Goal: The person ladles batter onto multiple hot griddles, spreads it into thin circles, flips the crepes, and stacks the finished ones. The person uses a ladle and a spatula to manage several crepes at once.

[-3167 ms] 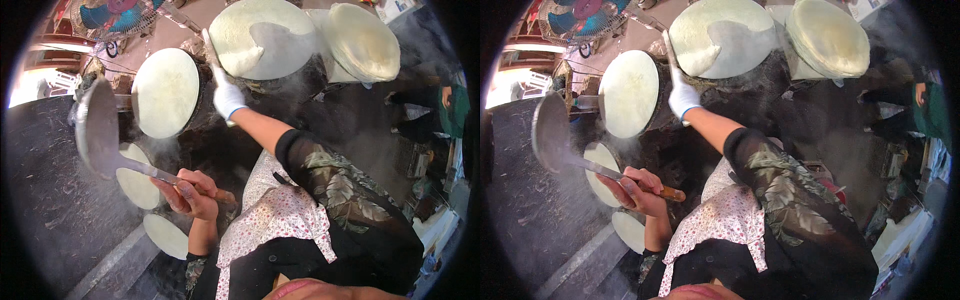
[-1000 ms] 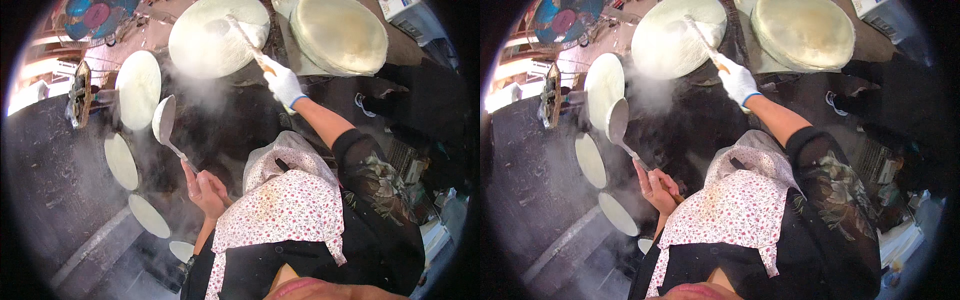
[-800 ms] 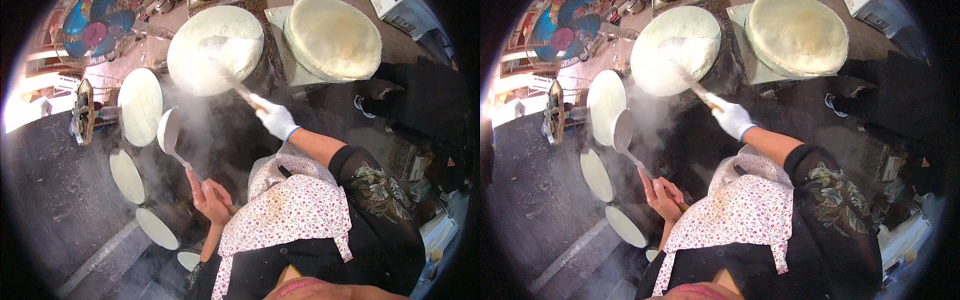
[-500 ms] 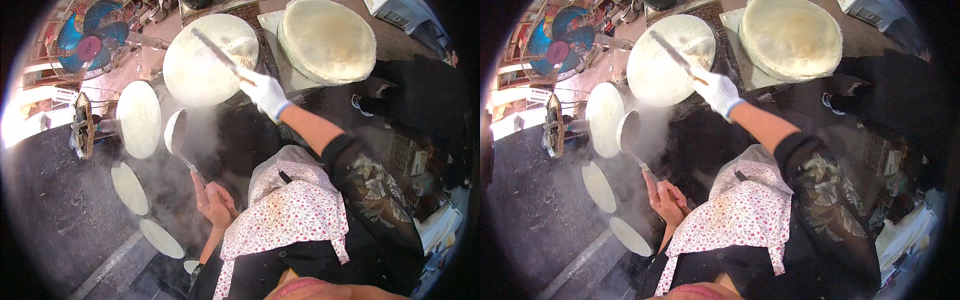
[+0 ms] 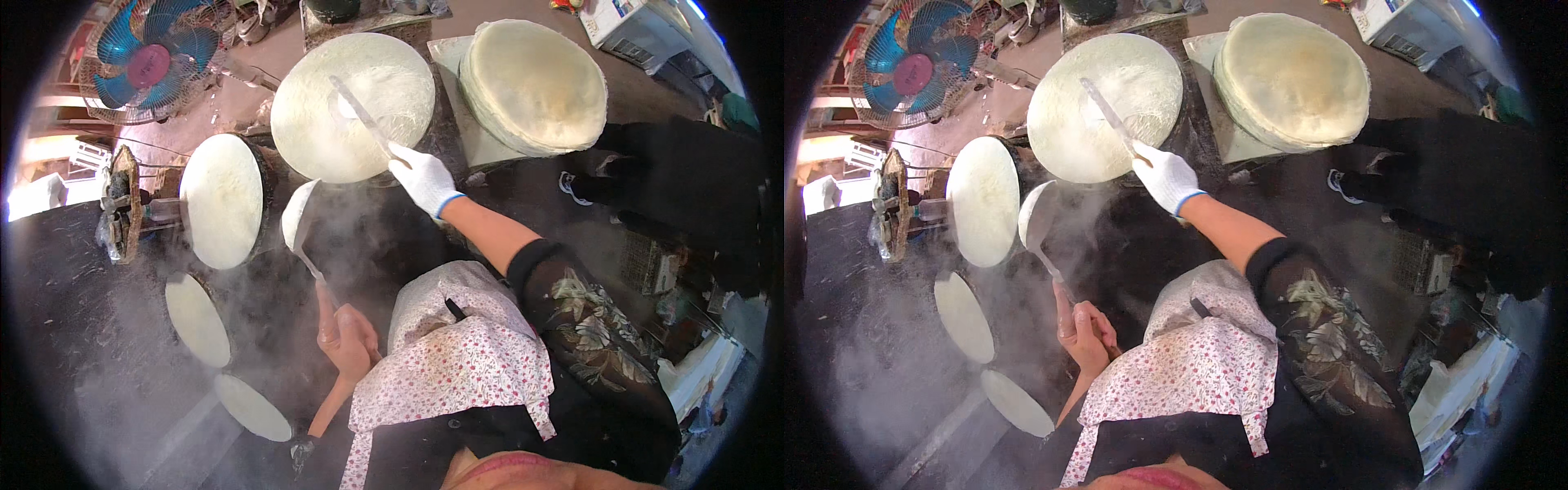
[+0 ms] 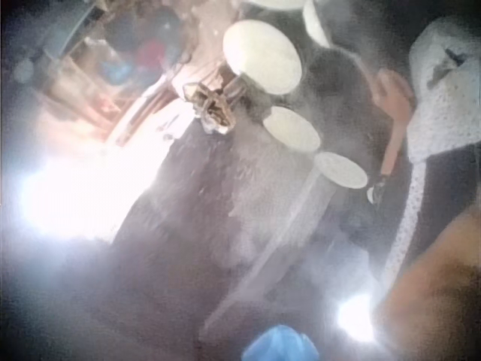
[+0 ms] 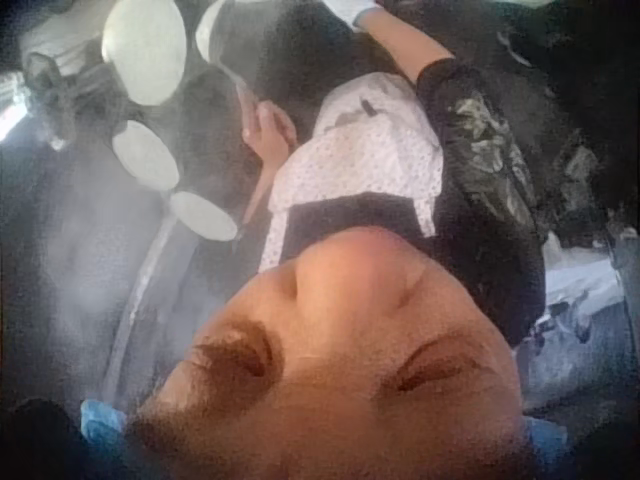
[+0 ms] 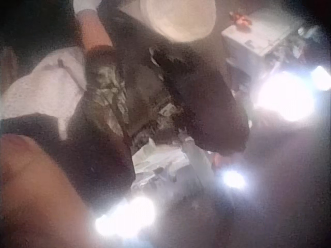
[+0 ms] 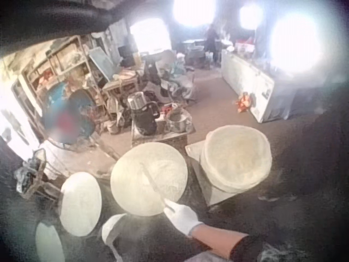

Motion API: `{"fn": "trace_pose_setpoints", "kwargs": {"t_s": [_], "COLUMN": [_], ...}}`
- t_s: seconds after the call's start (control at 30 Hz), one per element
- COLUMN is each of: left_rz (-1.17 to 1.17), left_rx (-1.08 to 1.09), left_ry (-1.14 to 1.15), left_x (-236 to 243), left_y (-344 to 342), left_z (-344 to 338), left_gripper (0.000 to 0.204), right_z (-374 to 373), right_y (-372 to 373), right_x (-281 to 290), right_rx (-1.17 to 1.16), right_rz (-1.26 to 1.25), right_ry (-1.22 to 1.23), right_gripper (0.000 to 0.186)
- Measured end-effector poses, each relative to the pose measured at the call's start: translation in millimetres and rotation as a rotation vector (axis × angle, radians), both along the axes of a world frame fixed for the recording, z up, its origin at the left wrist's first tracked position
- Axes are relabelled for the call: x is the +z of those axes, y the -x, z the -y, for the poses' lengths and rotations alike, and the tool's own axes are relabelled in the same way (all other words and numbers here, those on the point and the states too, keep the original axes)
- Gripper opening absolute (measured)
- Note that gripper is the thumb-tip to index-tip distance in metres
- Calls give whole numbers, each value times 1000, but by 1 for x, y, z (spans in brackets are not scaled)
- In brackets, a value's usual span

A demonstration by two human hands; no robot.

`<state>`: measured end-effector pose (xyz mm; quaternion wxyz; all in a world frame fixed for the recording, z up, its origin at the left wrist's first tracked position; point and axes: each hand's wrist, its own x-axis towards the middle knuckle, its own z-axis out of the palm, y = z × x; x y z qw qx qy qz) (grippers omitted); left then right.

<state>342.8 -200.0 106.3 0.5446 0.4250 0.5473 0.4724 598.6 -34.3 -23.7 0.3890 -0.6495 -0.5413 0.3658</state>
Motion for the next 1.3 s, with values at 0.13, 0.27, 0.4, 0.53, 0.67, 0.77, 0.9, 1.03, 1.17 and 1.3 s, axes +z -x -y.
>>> {"fn": "trace_pose_setpoints", "kwargs": {"t_s": [0.13,0.27,0.4,0.53,0.67,0.77,0.9,1.03,1.17,1.3], "left_rz": [-14,18,54,85,51,44,23,-48,-6,-74], "left_rx": [52,110,130,108,94,82,98,128,141,152], "left_ry": [86,67,77,29,79,76,103,146,137,175], "left_x": [5,-1,-7,-2,2,3,6,1,-12,-18], "left_y": [63,106,149,190,202,198,193,189,181,166], "left_z": [-12,-15,-15,-22,-23,-17,-11,-13,-13,-12], "left_gripper": [62,62,63,62,60,59,57,57,57,58], "right_z": [8,-25,-36,-8,-2,-17,-31,-48,-61,-62], "right_y": [14,48,87,114,129,128,113,102,92,78], "right_x": [-1,-10,4,16,7,-1,6,21,26,19], "right_rx": [-331,-217,-137,-405,-203,-218,-214,29,-283,133], "right_rz": [78,211,289,184,247,274,346,361,438,444], "right_ry": [-27,-23,96,30,70,-104,-75,178,-117,10], "right_gripper": [44,46,47,43,43,44,47,46,43,41]}}
